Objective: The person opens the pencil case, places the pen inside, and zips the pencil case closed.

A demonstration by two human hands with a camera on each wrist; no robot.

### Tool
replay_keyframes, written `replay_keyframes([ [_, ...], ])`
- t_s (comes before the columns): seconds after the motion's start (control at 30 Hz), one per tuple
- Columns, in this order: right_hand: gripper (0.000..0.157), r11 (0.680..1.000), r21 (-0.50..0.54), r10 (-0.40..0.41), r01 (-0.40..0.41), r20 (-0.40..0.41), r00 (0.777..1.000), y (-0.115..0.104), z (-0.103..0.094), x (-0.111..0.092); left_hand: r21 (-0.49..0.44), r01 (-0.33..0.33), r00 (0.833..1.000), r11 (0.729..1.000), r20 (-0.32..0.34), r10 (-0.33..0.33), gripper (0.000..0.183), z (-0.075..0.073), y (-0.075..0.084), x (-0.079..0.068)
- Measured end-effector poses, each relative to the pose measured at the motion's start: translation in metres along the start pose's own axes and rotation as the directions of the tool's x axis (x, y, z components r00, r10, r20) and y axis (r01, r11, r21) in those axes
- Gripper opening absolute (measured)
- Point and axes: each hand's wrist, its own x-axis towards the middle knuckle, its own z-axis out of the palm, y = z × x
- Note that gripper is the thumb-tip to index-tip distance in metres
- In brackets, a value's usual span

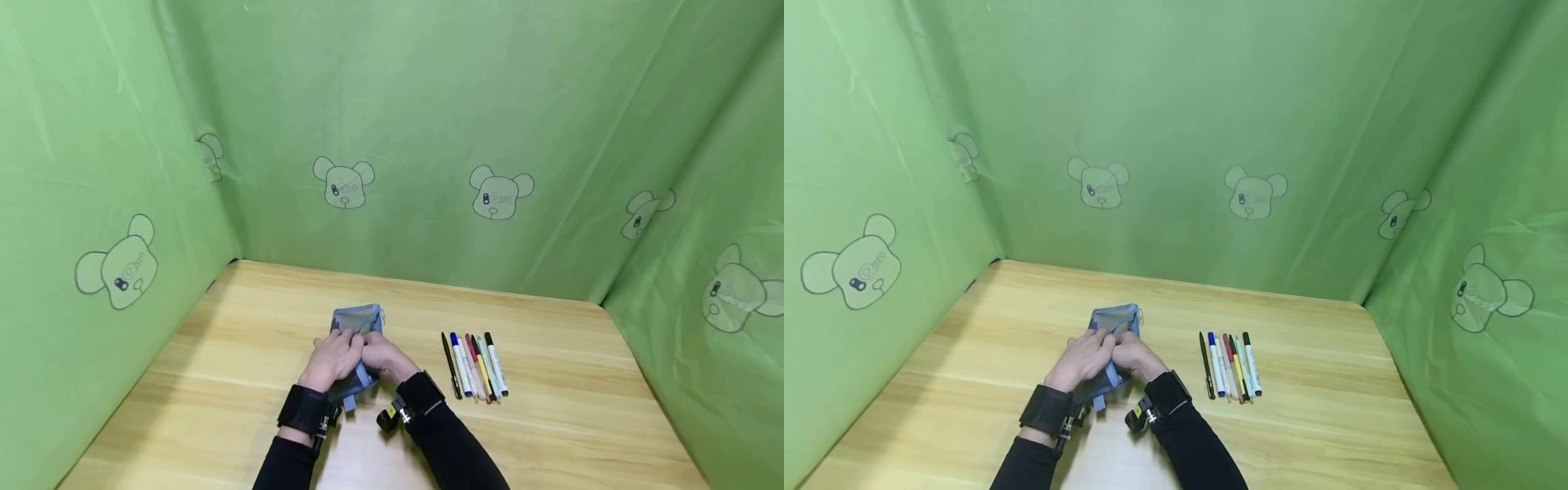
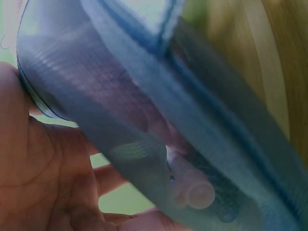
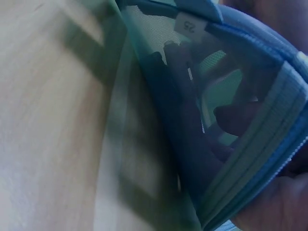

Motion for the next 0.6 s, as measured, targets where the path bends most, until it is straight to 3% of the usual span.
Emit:
replay_keyframes([
  [0.2, 0.006, 1.0, 0.02, 0.015, -0.015, 0.025, 1.0, 0.0017, 0.0004, 0.0002, -0.001, 0.007, 1.0, 1.0, 0.011, -0.007, 0.055, 0.0003, -0.0009, -0.0002],
  [0.5, 0.027, 0.999, 0.029, 0.027, -0.028, 0.035, 0.999, -0.0004, -0.0014, -0.0008, -0.014, 0.009, 1.0, 1.0, 0.009, -0.009, 0.056, -0.0006, -0.0015, -0.0001],
  [0.6, 0.027, 0.998, 0.043, 0.033, -0.034, 0.037, 0.999, -0.0008, -0.0019, -0.002, -0.019, 0.013, 1.0, 1.0, 0.007, -0.013, 0.055, -0.0003, -0.0015, -0.0007],
])
